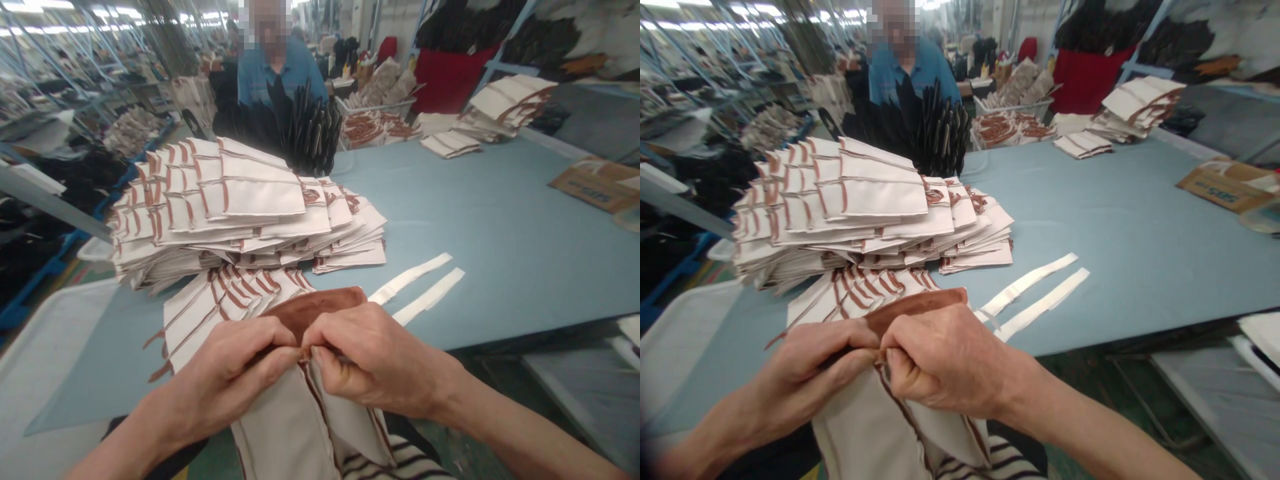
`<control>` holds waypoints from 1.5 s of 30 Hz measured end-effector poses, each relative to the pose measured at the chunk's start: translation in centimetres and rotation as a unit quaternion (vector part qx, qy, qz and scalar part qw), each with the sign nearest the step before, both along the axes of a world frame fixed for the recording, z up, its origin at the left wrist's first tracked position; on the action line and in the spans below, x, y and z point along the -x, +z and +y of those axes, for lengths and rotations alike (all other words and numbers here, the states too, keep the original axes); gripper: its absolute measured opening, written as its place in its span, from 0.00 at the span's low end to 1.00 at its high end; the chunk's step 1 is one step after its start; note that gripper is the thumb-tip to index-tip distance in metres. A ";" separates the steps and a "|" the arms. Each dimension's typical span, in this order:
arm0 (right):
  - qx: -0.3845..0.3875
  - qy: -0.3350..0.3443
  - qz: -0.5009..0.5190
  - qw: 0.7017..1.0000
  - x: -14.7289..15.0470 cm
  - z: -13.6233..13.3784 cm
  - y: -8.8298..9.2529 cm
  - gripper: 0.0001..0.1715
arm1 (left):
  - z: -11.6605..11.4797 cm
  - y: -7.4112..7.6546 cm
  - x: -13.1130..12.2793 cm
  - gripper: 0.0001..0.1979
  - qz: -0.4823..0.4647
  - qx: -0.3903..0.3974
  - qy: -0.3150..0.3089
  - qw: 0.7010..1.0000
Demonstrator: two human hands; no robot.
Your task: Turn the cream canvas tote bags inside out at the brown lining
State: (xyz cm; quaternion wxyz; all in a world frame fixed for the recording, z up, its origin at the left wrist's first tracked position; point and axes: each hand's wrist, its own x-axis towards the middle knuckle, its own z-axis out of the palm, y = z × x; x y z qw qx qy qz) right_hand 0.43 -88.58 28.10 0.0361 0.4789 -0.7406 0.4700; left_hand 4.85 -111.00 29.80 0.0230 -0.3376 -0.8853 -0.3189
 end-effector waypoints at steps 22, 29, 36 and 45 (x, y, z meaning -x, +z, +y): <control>0.006 0.149 -0.496 0.855 1.6 1.0 0.8 0.25 | 1.9 1.5 0.9 0.16 0.137 0.042 -0.032 0.989; 0.040 0.165 -0.401 0.900 0.1 0.8 1.2 0.16 | 1.7 2.9 -0.6 0.12 -0.062 -0.031 -0.035 0.997; -0.044 0.085 -0.221 0.971 0.3 2.4 3.8 0.11 | 2.3 3.9 -0.5 0.14 0.012 0.000 -0.023 1.000; 0.076 -0.019 -0.017 0.997 -1.3 1.0 2.5 0.13 | 2.5 3.9 -0.6 0.15 0.033 -0.033 0.009 0.999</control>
